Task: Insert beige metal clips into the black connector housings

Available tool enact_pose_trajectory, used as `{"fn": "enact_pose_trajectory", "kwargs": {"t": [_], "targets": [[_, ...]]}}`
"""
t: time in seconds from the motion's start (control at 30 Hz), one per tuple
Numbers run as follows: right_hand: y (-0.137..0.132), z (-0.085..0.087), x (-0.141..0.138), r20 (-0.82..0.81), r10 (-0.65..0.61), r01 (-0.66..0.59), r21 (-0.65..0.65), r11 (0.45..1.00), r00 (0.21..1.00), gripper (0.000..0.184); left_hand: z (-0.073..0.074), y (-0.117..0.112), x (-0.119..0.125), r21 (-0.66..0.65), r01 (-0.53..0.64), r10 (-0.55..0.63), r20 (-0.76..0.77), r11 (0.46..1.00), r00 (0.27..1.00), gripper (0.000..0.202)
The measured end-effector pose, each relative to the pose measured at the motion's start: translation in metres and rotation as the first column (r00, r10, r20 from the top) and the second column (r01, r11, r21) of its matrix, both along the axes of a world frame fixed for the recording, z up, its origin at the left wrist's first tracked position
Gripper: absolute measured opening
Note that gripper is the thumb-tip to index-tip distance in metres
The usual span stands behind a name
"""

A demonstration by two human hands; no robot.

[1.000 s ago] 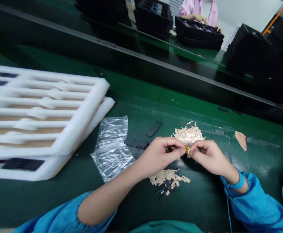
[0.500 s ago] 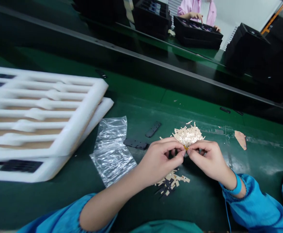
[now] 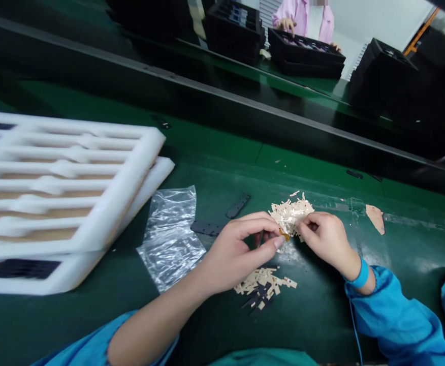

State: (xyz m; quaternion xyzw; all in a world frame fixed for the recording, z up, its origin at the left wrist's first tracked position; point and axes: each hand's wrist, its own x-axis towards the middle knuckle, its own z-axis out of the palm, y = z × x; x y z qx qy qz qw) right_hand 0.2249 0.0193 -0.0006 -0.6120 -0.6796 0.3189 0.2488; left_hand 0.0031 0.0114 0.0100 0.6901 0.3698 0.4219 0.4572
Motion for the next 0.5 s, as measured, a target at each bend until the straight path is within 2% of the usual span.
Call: {"fn": "enact_pose_trajectory", "kwargs": {"t": [0.07, 0.1, 0.13, 0.2, 0.27, 0.3, 0.37, 0.43, 0.5], "targets": [[0.0, 0.001, -0.002, -0.285, 0.042, -0.1, -0.196, 0.976, 0.958, 0.023, 0.002, 0.001, -0.002, 0.026, 0.033, -0.033, 0.005, 0.999, 0.999, 0.013], [-0.001, 0.001, -0.003, -0.458, 0.023, -0.19, -0.323, 0.927, 0.889, 0.029, 0.003, 0.002, -0.003, 0.039, 0.048, -0.049, 0.004, 0.998, 0.999, 0.013], [-0.002, 0.002, -0.004, -0.595, -0.031, -0.287, -0.432, 0.855, 0.803, 0.034, 0.004, 0.002, -0.004, 0.049, 0.061, -0.062, 0.002, 0.997, 0.998, 0.014], [-0.005, 0.002, -0.007, -0.729, -0.179, -0.426, -0.56, 0.711, 0.661, 0.036, 0.004, 0.002, -0.005, 0.068, 0.074, -0.075, 0.001, 0.995, 0.997, 0.015], [-0.008, 0.003, -0.008, -0.764, -0.274, -0.488, -0.601, 0.633, 0.585, 0.027, 0.003, 0.001, -0.006, 0.08, 0.07, -0.07, -0.003, 0.994, 0.998, 0.015], [-0.009, 0.004, -0.009, -0.773, -0.298, -0.503, -0.604, 0.619, 0.561, 0.023, 0.003, 0.001, -0.006, 0.085, 0.063, -0.063, -0.004, 0.994, 0.998, 0.015], [-0.011, 0.008, -0.01, -0.789, -0.311, -0.511, -0.59, 0.625, 0.53, 0.016, 0.002, 0.001, -0.007, 0.09, 0.051, -0.051, -0.002, 0.995, 0.999, 0.014], [-0.012, 0.011, -0.011, -0.799, -0.302, -0.49, -0.568, 0.661, 0.52, 0.012, 0.0, 0.002, -0.008, 0.084, 0.038, -0.04, 0.012, 0.996, 0.999, 0.014], [-0.015, 0.013, -0.012, -0.798, -0.285, -0.422, -0.541, 0.727, 0.531, 0.012, -0.003, 0.002, -0.007, 0.055, -0.001, -0.001, 0.03, 0.999, 1.0, 0.017]]}}
